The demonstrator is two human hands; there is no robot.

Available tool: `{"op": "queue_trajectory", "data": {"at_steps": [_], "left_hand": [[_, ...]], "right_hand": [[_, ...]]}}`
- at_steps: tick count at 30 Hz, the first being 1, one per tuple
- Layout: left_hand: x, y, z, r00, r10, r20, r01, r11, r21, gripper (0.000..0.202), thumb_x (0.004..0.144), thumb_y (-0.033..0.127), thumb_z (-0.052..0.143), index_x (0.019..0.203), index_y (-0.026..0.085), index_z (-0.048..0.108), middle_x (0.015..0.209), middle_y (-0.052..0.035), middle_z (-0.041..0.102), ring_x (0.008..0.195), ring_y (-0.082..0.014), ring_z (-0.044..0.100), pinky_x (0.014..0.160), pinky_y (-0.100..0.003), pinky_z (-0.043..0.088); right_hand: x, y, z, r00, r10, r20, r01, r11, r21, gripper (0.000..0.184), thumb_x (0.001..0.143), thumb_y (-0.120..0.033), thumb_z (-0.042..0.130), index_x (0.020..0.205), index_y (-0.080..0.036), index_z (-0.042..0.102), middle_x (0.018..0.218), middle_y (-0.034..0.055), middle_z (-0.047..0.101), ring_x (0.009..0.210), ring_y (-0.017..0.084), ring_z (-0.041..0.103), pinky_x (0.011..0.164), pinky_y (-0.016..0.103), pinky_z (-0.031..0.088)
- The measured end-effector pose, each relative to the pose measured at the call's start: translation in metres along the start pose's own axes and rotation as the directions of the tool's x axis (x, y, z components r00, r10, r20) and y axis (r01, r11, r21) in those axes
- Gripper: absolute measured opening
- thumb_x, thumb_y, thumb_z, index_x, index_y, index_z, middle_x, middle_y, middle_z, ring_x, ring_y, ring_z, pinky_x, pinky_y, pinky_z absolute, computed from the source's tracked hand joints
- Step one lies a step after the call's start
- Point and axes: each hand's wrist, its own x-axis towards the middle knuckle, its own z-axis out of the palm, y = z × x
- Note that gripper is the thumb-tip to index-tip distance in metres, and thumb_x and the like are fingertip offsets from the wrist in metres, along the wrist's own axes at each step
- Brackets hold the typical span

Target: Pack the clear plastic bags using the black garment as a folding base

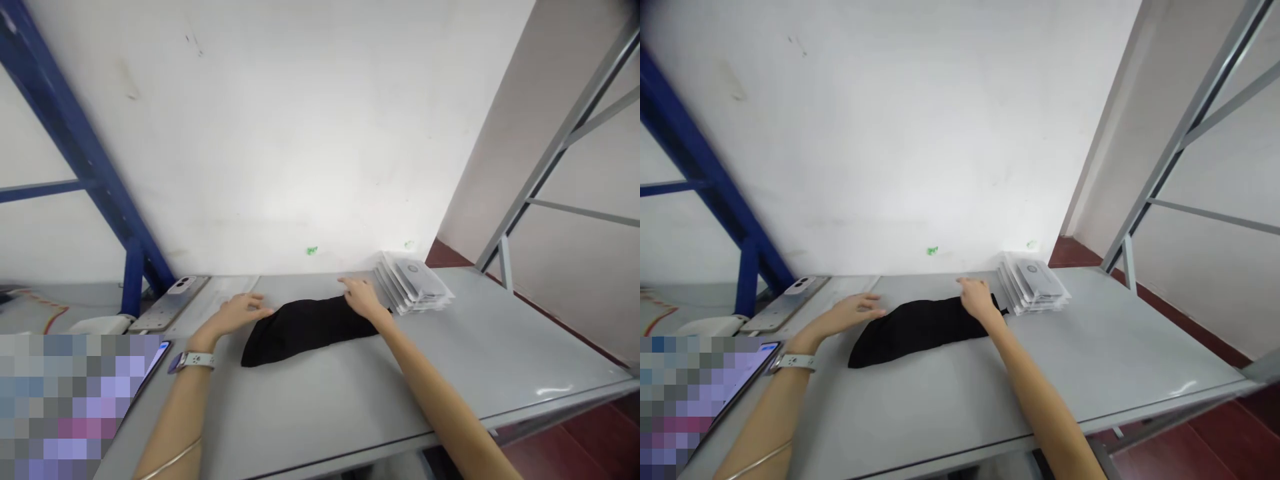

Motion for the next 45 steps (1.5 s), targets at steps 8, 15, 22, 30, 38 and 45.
{"op": "queue_trajectory", "data": {"at_steps": [8,15,22,30,38,45], "left_hand": [[0.003,0.003,0.004,1.000,-0.010,0.011,0.010,1.000,0.020,0.018,0.069,0.038,0.060,0.072,0.021,0.066,0.137,-0.0090,0.054,0.127,-0.0347,0.046,0.109,-0.059,0.025],[-0.019,0.017,-0.026,0.984,0.178,-0.019,-0.158,0.813,-0.561,0.034,0.076,0.055,0.060,0.079,0.022,0.052,0.131,-0.0074,0.058,0.122,-0.0284,0.052,0.102,-0.040,0.041],[-0.039,0.037,-0.040,0.861,0.344,0.375,-0.012,0.749,-0.662,0.047,0.077,0.065,0.057,0.095,0.022,0.057,0.109,-0.0089,0.068,0.078,-0.0215,0.069,0.083,-0.037,0.051],[-0.023,0.043,-0.019,0.893,0.108,0.438,-0.042,0.987,-0.158,0.042,0.073,0.059,0.059,0.095,0.024,0.068,0.099,-0.0063,0.070,0.097,-0.0275,0.063,0.080,-0.031,0.049],[-0.002,0.054,0.042,0.986,-0.022,0.167,-0.020,0.970,0.243,0.076,0.083,0.063,0.039,0.143,0.014,0.041,0.149,-0.0180,0.038,0.137,-0.0391,0.032,0.108,-0.052,0.030],[0.003,0.046,0.059,0.977,-0.088,0.195,0.034,0.965,0.261,0.097,0.073,0.080,0.040,0.152,0.027,0.016,0.159,-0.0085,0.003,0.144,-0.0423,-0.004,0.110,-0.067,0.009]], "right_hand": [[0.003,0.045,0.013,0.991,0.111,-0.074,-0.106,0.992,0.073,0.024,0.086,-0.012,0.044,0.093,-0.017,0.067,0.105,0.0114,0.062,0.111,0.028,0.049,0.093,0.041,0.035],[-0.025,0.069,-0.065,0.988,-0.154,0.033,0.092,0.735,0.672,0.020,0.091,-0.030,0.047,0.095,-0.018,0.062,0.094,0.0056,0.065,0.091,0.017,0.060,0.081,0.030,0.045],[-0.046,0.078,-0.091,0.866,-0.402,0.299,-0.059,0.510,0.858,0.044,0.089,-0.053,0.051,0.103,-0.014,0.066,0.086,0.0109,0.071,0.069,0.018,0.067,0.053,0.024,0.044],[-0.020,0.045,-0.046,0.796,-0.077,0.601,-0.153,0.934,0.322,0.043,0.085,-0.047,0.057,0.114,-0.017,0.066,0.106,0.0121,0.069,0.087,0.022,0.067,0.068,0.029,0.053],[-0.022,0.003,0.011,0.936,0.117,0.333,-0.111,0.993,-0.036,0.072,0.095,-0.059,0.031,0.148,-0.011,0.031,0.154,0.0222,0.023,0.142,0.041,0.019,0.110,0.056,0.022],[-0.011,0.017,0.043,0.967,0.092,0.236,-0.072,0.993,-0.092,0.076,0.095,-0.064,0.019,0.152,-0.014,0.016,0.158,0.0168,0.007,0.145,0.036,0.001,0.115,0.053,0.005]]}}
